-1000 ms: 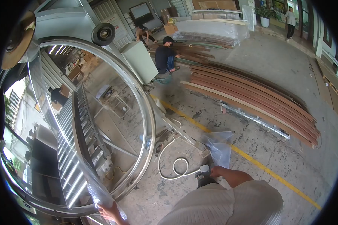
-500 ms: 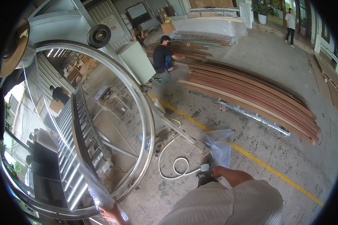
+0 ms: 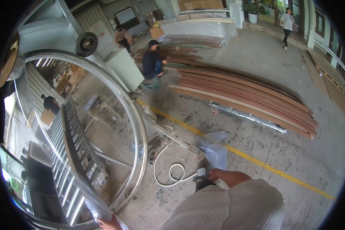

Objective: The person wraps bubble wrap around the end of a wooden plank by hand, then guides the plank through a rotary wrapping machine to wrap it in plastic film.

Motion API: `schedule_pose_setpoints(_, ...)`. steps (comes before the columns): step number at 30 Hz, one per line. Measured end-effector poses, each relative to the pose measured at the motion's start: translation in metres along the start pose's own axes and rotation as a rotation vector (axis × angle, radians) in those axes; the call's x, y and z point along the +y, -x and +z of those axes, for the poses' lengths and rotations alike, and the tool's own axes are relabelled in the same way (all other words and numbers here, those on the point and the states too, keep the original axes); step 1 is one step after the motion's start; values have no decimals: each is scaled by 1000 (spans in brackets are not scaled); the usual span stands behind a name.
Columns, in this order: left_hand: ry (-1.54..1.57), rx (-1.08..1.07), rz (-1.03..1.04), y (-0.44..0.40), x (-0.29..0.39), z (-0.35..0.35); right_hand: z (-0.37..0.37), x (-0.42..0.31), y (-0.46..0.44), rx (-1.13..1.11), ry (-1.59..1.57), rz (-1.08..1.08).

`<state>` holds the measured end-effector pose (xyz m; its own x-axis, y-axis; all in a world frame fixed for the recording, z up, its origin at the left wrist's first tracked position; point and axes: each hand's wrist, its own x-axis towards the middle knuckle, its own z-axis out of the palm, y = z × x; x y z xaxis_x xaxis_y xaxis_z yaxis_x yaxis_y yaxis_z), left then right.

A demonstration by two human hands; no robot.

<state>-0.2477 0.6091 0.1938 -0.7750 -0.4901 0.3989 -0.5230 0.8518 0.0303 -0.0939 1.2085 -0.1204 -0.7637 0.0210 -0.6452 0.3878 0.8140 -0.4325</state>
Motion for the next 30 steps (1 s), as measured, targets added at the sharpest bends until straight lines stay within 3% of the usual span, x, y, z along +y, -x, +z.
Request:
schedule_pose_setpoints(7,47,-24,6,5,11,-20,7,4,-3,28,40,-53)
schedule_pose_setpoints(25,20,138,67,-6,-10,30,18,14,-5,25,-16,-32)
schedule_pose_setpoints(27,-113,7,-104,-13,-8,31,16,13,-9,-5,11,-8)
schedule_pose_setpoints(30,-97,-102,-156,-16,4,12,10,8,-2,19,-32,-71)
